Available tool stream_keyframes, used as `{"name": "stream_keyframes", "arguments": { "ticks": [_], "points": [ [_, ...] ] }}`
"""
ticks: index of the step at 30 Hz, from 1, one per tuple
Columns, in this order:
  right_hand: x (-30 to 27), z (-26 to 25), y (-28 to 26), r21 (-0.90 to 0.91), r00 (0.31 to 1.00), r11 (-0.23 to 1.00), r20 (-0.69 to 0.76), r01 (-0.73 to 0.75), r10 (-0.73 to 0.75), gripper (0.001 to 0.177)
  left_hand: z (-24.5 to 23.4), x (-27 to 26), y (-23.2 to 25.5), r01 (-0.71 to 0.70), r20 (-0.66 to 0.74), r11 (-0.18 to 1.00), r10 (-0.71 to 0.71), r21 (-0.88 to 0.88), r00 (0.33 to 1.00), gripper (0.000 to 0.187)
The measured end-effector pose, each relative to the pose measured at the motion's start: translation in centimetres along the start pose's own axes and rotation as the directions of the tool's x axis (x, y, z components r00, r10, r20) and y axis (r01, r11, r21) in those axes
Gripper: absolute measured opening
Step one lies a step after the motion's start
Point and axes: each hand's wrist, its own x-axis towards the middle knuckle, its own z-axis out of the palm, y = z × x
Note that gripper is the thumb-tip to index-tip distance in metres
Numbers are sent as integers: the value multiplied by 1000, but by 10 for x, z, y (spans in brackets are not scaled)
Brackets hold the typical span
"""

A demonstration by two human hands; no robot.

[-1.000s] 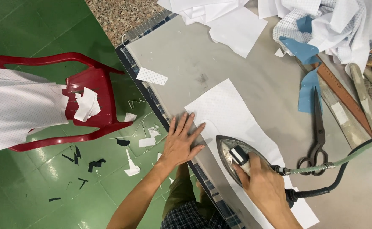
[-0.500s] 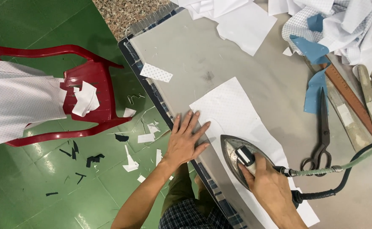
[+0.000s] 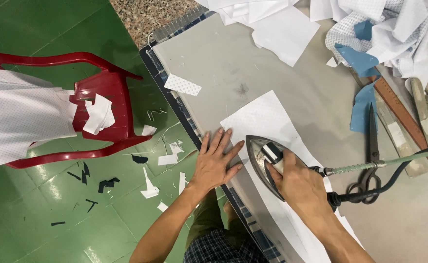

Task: The person irons a white fabric piece on a worktable using a steam iron, then uses shears to trim the edges of the fabric. The person handles the iron and shears directly while working on the table.

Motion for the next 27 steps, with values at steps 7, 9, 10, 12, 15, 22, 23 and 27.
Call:
{"name": "stream_keyframes", "arguments": {
  "ticks": [7,9,10,12,15,22,23,27],
  "points": [
    [1,-2,1,42,998,999,53,-18,16,50,1,0,-1,8,36,1000,-8,-1,999,58],
    [0,-5,0,41,999,999,32,1,-2,51,3,-1,-1,0,93,1000,-2,30,996,62],
    [0,-8,-3,40,999,999,32,-1,-1,51,10,-4,-2,-2,92,1000,-1,28,996,62],
    [0,-14,-9,28,985,993,129,-116,111,55,23,-11,-5,33,-64,993,-40,-115,997,56],
    [1,-19,-9,52,985,993,140,-109,101,53,22,-18,-4,30,-138,995,-43,-90,990,54],
    [1,-29,-15,47,979,991,162,-129,119,51,18,-5,-1,19,-146,995,-33,-95,989,54],
    [1,-31,-16,48,980,990,161,-129,120,51,16,-3,-1,22,-138,995,-35,-93,990,56],
    [0,-33,-17,64,986,992,128,-111,102,51,20,-2,-1,30,-131,995,-43,-97,991,56]
  ]
}}
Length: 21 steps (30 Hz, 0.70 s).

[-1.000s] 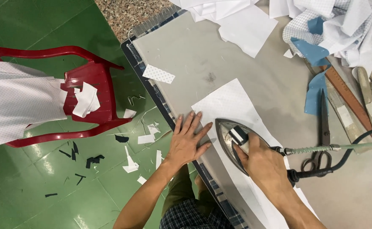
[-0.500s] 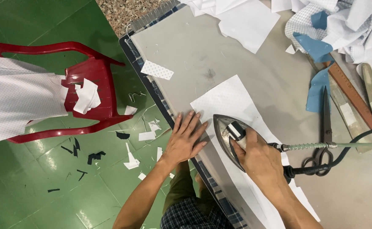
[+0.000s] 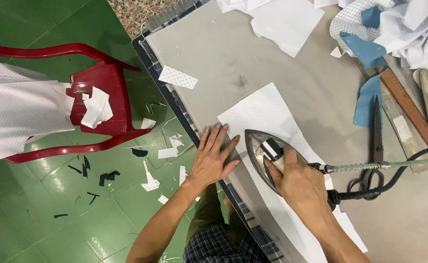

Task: The person irons a white fabric piece on a worktable using a steam iron, then uses shears to trim the edges of the fabric. The person handles the iron and shears directly while working on the table.

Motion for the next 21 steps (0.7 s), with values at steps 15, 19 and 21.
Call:
{"name": "stream_keyframes", "arguments": {
  "ticks": [15,19,21],
  "points": [
    [3,28,21,-29,970,987,-185,157,-160,62,-8,1,-2,-52,99,998,50,22,994,56],
    [-23,22,30,141,863,944,-462,299,-205,65,-9,1,-2,-64,89,998,62,24,994,56],
    [-42,15,35,-65,746,899,-534,433,-398,52,-11,3,0,-54,102,998,50,33,994,55]
  ]
}}
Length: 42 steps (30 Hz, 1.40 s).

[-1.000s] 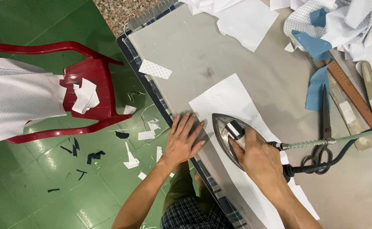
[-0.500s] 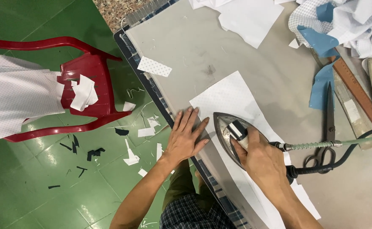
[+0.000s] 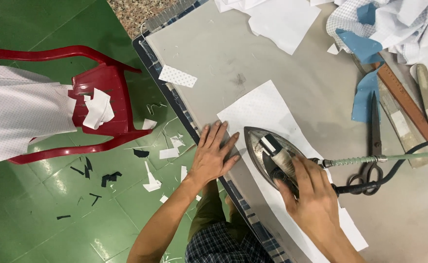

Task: The person irons a white fabric piece on a worktable using a steam iron, then uses shears to trim the edges of the fabric. The person handles the iron and shears directly while working on the table.

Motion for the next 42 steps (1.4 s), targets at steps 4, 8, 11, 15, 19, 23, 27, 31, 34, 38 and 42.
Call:
{"name": "stream_keyframes", "arguments": {
  "ticks": [4,8,11,15,19,23,27,31,34,38,42],
  "points": [
    [-39,-8,-4,-106,998,993,32,59,-56,62,0,-1,2,7,-13,1000,-6,12,1000,56],
    [-63,-1,6,-283,986,949,131,139,-105,63,0,-1,2,-4,-43,1000,4,10,999,54],
    [-66,-4,17,-286,975,951,215,118,-56,67,0,2,-1,-7,-41,1000,7,19,999,54],
    [-25,-24,17,-134,934,988,337,-78,119,58,0,-2,2,4,-28,1000,-4,-3,1000,54],
    [20,5,20,112,901,957,383,-266,205,55,5,-2,0,-6,-60,1000,7,14,998,54],
    [32,30,13,21,862,939,404,-344,307,59,14,-2,-1,19,-168,1000,-21,-14,986,53],
    [41,31,-3,-160,842,936,409,-312,351,62,17,-5,-3,37,-157,999,-43,-39,987,55],
    [48,46,2,-226,853,939,402,-260,333,60,14,-5,-3,40,-156,998,-47,-48,987,55],
    [56,47,6,-247,864,947,408,-206,295,60,13,-4,-5,38,-137,997,-46,-60,989,55],
    [52,52,11,-276,854,944,433,-181,290,59,16,-5,-6,42,-121,997,-51,-71,991,57],
    [56,43,5,-215,848,950,438,-225,299,63,19,-6,-6,35,-148,997,-45,-71,988,58]
  ]
}}
